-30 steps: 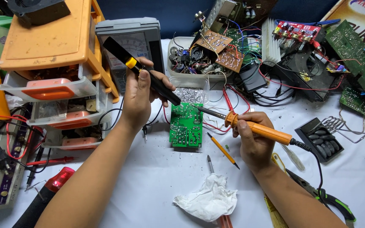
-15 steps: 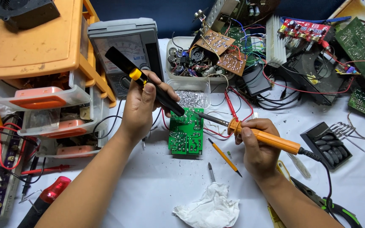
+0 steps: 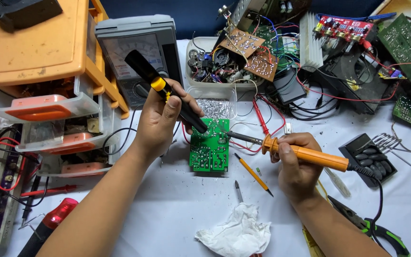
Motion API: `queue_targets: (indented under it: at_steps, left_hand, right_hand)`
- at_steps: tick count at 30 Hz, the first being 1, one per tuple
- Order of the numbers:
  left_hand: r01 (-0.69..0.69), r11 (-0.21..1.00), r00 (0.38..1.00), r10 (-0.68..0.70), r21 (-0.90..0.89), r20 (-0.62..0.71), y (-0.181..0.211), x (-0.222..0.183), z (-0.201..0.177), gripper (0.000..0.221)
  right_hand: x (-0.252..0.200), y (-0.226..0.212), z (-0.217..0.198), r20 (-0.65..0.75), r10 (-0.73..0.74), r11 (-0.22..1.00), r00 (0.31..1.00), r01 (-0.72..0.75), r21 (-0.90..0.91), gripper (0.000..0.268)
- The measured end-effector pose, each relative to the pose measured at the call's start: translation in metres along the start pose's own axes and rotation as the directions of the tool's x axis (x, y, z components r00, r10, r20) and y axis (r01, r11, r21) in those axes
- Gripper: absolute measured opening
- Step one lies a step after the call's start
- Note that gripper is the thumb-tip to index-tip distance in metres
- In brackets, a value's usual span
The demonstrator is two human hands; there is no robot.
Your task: Desoldering electronic components from a printed circuit board using a soldering iron and a manual desoldering pump.
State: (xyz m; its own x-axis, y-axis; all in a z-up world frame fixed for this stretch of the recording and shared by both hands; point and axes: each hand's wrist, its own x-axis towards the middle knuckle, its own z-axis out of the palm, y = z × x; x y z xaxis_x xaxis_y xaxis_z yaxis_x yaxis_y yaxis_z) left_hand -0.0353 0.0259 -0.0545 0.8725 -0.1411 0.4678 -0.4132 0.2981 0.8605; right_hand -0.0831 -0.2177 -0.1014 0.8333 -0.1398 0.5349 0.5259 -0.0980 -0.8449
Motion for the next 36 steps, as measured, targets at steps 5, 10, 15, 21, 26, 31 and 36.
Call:
queue_targets:
  at_steps: [5,10,15,21,26,31,36]
  left_hand:
    - [-0.014,1.0,1.0,0.014,-0.013,0.0,0.0012,-0.0028,0.0051,0.023]
    - [-0.011,1.0,1.0,0.01,0.029,0.024,-0.0015,-0.006,0.0096,0.024]
    - [-0.002,0.998,1.0,0.0,0.062,0.029,-0.0005,-0.0045,0.0103,0.023]
    - [-0.008,0.999,1.0,0.008,0.053,0.002,0.0008,-0.0027,0.0081,0.023]
    - [-0.006,0.998,1.0,0.006,0.068,-0.004,0.0024,-0.0013,0.0075,0.024]
    - [-0.013,0.997,1.0,0.014,0.071,-0.015,0.002,-0.0017,0.0089,0.023]
    - [-0.011,0.997,1.0,0.012,0.077,-0.009,0.0017,-0.0025,0.0082,0.023]
  right_hand:
    - [-0.0011,0.0017,-0.0014,0.013,0.008,1.0,1.0,-0.008,0.007,0.015]
    - [-0.0006,-0.0045,0.0021,0.033,0.01,1.0,0.999,-0.01,-0.007,0.016]
    - [0.0001,-0.0044,0.0012,0.038,0.019,1.0,0.999,-0.019,-0.012,0.015]
    - [-0.0004,-0.0024,0.0007,0.043,0.023,0.999,0.999,-0.021,-0.044,0.016]
    - [0.0008,-0.0034,0.0023,0.041,0.03,0.999,0.999,-0.029,-0.038,0.017]
    - [0.0002,-0.0048,0.0048,0.028,0.033,0.999,0.999,-0.033,-0.017,0.016]
    - [0.0012,-0.003,0.0028,0.045,0.028,1.0,0.999,-0.027,-0.011,0.016]
